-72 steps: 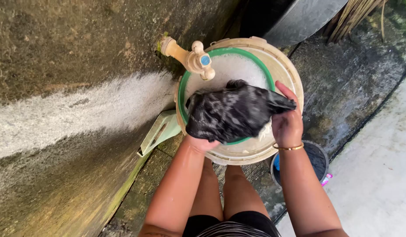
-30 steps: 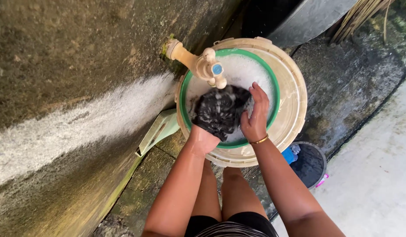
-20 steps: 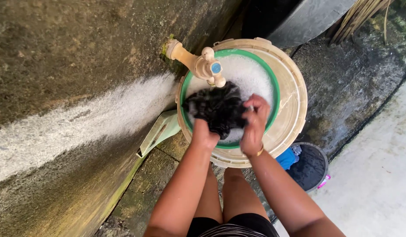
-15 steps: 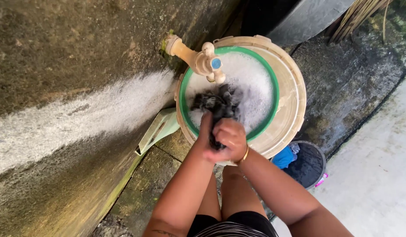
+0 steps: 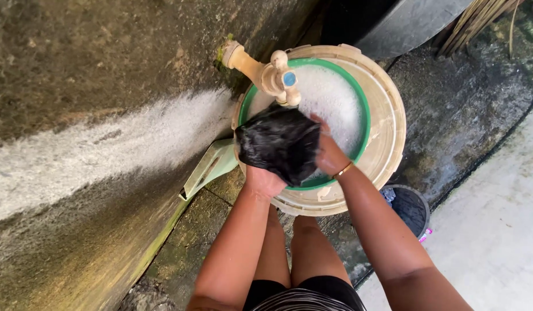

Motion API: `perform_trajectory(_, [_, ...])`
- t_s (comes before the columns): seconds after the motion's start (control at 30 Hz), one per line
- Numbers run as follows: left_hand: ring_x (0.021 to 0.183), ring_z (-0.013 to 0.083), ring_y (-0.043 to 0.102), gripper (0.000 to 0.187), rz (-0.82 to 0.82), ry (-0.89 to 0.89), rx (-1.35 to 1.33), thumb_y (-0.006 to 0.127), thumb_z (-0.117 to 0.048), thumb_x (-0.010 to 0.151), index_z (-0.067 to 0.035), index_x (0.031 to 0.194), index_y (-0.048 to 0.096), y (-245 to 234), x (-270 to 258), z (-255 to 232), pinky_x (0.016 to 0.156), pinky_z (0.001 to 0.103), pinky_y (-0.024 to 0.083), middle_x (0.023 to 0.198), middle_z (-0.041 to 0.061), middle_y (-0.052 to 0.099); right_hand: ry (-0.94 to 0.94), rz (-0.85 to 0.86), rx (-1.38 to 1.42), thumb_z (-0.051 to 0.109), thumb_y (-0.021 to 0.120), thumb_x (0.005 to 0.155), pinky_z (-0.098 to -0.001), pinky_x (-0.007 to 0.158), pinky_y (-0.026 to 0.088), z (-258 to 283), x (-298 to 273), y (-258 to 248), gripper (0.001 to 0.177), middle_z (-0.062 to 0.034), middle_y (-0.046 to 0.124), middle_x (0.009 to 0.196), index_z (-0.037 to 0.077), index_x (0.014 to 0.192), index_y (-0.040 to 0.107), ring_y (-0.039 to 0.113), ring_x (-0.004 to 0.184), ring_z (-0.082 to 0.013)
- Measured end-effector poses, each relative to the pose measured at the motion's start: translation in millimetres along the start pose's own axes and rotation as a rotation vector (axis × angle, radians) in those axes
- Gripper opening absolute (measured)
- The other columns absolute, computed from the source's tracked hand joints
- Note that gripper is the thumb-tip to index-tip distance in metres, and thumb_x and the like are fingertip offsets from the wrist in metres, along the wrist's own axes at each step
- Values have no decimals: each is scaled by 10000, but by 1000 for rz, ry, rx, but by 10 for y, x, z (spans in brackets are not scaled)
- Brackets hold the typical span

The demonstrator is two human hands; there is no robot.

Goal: The person washes a black garment by hand in a basin of soapy water and places it into a bucket. They then scrub and squeeze a blue garment in the basin before lifting it out.

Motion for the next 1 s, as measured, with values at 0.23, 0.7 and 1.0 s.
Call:
perform_trajectory(0.23, [1053,233,657,394,-332,102,144,543,-430,1056,-100,1261,612,-648,267,176,923,412,536,1170,63,683,-228,-427,410,358,627,978,-434,946,462,1427,374,-450,311,-132,565,1084,57,946,552,577,1054,-299])
perform_trajectory(0.7, [1224,234,636,540,10,-26,147,489,-467,1060,-57,1387,620,254,39,-38,1080,399,501,1367,78,665,176,-567,-117,-17,488,874,-489,1285,275,652,-114,-357,646,-320,411,1537,-16,1514,398,386,1480,-424])
perform_trajectory(1.0, [1215,270,629,575,-130,144,-29,446,-509,1027,-64,1363,591,-471,274,182,1046,436,510,1330,104,662,159,-729,139,272,507,1088,-389,1002,474,639,-274,-214,257,-134,585,1173,24,1035,549,585,1196,-287])
Point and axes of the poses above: each hand's wrist, its own x-axis towards the middle knuckle, its own y-axis out of the palm, z = x × y, the point moved 3 cm from there along x, towards the middle knuckle
